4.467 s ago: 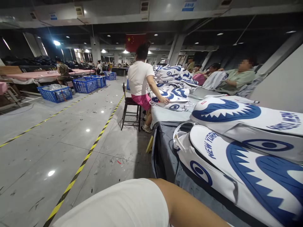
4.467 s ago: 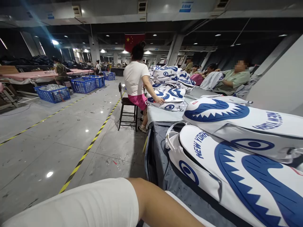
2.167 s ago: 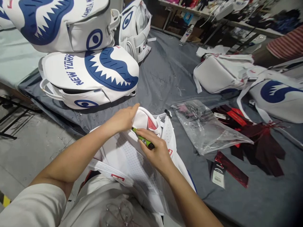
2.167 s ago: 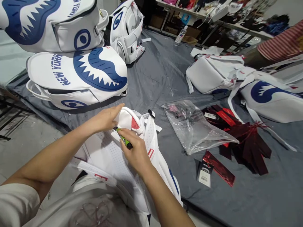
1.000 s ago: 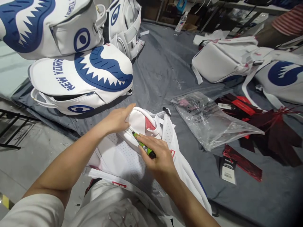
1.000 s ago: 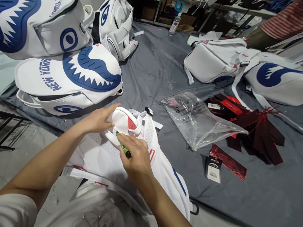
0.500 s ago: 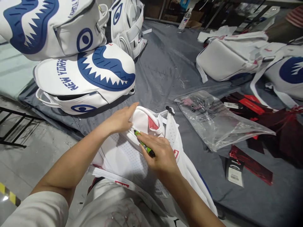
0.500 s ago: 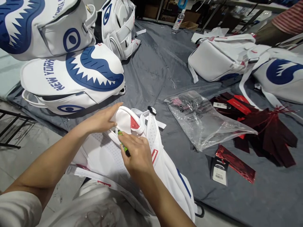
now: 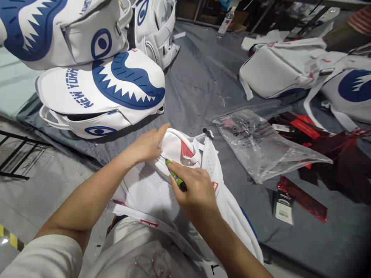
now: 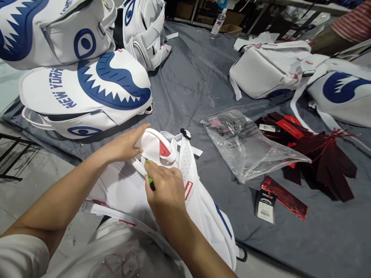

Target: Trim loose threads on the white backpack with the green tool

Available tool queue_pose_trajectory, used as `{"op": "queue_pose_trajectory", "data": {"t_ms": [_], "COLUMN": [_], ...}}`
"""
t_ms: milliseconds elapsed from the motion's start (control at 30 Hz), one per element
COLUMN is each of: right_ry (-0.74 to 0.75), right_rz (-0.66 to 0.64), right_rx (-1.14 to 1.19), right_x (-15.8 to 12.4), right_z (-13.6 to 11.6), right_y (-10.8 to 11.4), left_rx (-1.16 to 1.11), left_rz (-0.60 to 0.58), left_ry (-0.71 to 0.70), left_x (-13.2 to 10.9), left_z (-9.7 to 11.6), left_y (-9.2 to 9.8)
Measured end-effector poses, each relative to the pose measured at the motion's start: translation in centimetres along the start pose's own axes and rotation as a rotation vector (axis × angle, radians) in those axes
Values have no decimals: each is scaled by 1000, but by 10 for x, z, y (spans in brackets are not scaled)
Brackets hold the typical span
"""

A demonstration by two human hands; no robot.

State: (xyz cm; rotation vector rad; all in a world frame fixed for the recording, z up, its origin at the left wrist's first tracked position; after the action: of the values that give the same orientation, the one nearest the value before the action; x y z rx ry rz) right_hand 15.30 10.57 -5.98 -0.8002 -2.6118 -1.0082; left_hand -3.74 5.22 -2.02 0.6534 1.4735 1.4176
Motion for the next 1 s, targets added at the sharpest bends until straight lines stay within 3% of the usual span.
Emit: {"op": "queue_pose_trajectory", "data": {"t_ms": [100, 200, 333, 433, 667, 833, 1000], "right_ry": [-29, -11, 9, 35, 3, -6, -17], "right_rz": [10, 30, 71, 52, 34, 5, 50], "right_rx": [-33, 114, 179, 171, 111, 34, 200], "right_x": [-1, 3, 6, 2, -2, -6, 2], "right_z": [-1, 3, 9, 10, 12, 11, 11], "right_y": [-1, -7, -14, -14, -6, 4, -4], "left_rx": [10, 2, -40, 13, 379, 252, 194], "left_rz": [-21, -10, -7, -96, -282, -234, -218], "left_ry": [10, 11, -78, -124, 52, -41, -72], "left_x": [-1, 0, 2, 2, 3, 2, 2], "left_z": [2, 0, -9, -7, 20, 9, 0], "left_y": [1, -1, 0, 8, 25, 22, 20]}}
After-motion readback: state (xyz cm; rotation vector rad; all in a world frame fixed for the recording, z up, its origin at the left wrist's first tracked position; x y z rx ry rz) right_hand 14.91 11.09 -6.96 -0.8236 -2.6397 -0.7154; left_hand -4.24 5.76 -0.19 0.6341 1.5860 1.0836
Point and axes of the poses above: each hand's wrist, its own x-axis towards the middle knuckle, its own y-axis out of the back of the hand, z = x × y, the point moved 1 cm from there along x, towards the middle knuckle, and after that the axes turned 14 degrees about x, right-handed, at the moved point
